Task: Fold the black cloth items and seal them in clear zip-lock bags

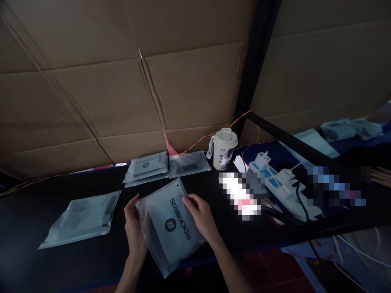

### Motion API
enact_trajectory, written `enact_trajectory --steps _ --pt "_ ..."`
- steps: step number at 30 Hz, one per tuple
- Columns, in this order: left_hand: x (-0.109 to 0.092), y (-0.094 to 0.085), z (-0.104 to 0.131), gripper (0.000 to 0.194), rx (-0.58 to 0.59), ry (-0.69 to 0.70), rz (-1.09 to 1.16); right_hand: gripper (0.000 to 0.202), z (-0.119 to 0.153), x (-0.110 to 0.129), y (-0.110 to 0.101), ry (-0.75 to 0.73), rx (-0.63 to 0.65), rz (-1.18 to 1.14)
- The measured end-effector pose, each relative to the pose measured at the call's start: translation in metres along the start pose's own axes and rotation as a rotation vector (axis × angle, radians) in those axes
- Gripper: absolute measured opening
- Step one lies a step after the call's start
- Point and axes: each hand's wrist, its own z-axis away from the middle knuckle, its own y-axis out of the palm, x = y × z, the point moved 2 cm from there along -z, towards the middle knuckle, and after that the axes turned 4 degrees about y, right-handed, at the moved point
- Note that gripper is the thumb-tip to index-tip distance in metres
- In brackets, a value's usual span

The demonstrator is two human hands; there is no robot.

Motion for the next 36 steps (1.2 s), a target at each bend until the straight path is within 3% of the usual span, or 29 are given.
enact_trajectory --steps 2,5,10,15,19,21,26,30,32,36 --pt "0.003 0.002 0.005 0.053 -0.015 -0.017 0.083 0.038 -0.002 -0.005 -0.004 0.005 -0.063 -0.019" --pt "0.005 -0.001 0.016 0.036 -0.045 -0.001 0.042 0.039 -0.003 -0.009 -0.008 0.016 -0.115 -0.052" --pt "0.001 -0.001 0.028 0.036 0.349 -0.116 -0.063 0.04 0.003 -0.002 -0.008 -0.005 -0.158 -0.047" --pt "0.003 0.0 0.027 0.056 0.41 -0.296 0.083 0.042 0.01 0.005 -0.004 -0.047 -0.172 0.027" --pt "0.003 0.006 0.028 0.041 0.559 -0.302 0.246 0.042 0.008 0.005 -0.003 -0.062 -0.191 0.056" --pt "-0.002 0.006 0.032 0.039 0.512 -0.312 0.247 0.043 0.006 0.004 -0.006 -0.059 -0.26 0.091" --pt "-0.007 -0.001 0.046 0.032 0.148 -0.439 0.204 0.047 -0.005 -0.001 -0.017 -0.048 -0.476 0.215" --pt "0.003 -0.015 0.047 0.029 -0.113 -0.5 0.313 0.046 -0.025 -0.001 -0.032 -0.109 -0.535 0.413" --pt "0.005 -0.027 0.042 0.033 -0.175 -0.53 0.384 0.045 -0.041 0.001 -0.036 -0.178 -0.421 0.597" --pt "-0.002 -0.057 0.033 0.038 -0.264 -0.592 0.469 0.032 -0.074 0.007 -0.021 -0.386 -0.028 0.858"
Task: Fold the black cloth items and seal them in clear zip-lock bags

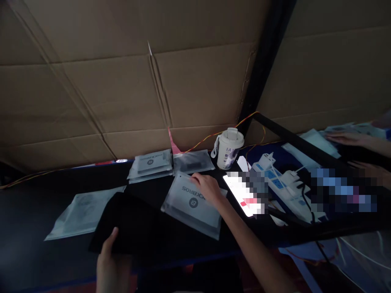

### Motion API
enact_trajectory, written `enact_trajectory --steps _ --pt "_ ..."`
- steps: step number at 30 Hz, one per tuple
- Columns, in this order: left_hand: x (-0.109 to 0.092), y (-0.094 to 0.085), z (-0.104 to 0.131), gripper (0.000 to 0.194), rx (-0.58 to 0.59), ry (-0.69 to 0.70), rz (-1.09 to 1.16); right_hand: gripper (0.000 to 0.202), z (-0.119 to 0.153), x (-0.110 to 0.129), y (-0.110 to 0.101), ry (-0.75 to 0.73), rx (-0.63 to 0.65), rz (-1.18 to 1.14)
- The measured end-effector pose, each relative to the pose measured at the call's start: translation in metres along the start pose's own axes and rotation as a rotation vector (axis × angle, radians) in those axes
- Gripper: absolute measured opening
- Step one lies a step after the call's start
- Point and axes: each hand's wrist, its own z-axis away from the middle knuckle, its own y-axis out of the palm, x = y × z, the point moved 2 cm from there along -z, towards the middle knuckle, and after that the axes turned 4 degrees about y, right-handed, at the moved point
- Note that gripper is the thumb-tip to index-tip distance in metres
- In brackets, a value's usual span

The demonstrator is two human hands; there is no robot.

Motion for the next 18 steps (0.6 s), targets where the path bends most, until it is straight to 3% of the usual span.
enact_trajectory --steps 3,7,11,15,18 --pt "-0.012 -0.01 0.001 0.041 -0.034 -0.008 0.009 0.021 -0.015 0.014 0.014 -0.108 0.051 0.008" --pt "-0.011 -0.004 0.001 0.038 0.011 -0.074 0.037 0.032 -0.003 0.026 0.02 -0.129 -0.064 0.094" --pt "-0.004 0.03 -0.006 0.034 0.208 -0.144 0.098 0.042 0.04 0.014 0.017 -0.069 -0.142 0.238" --pt "0.011 0.069 -0.012 0.027 0.407 -0.287 0.058 0.052 0.071 -0.007 0.028 0.045 -0.015 0.306" --pt "0.024 0.083 -0.015 0.027 0.482 -0.238 -0.041 0.06 0.077 -0.014 0.037 0.059 0.057 0.357"
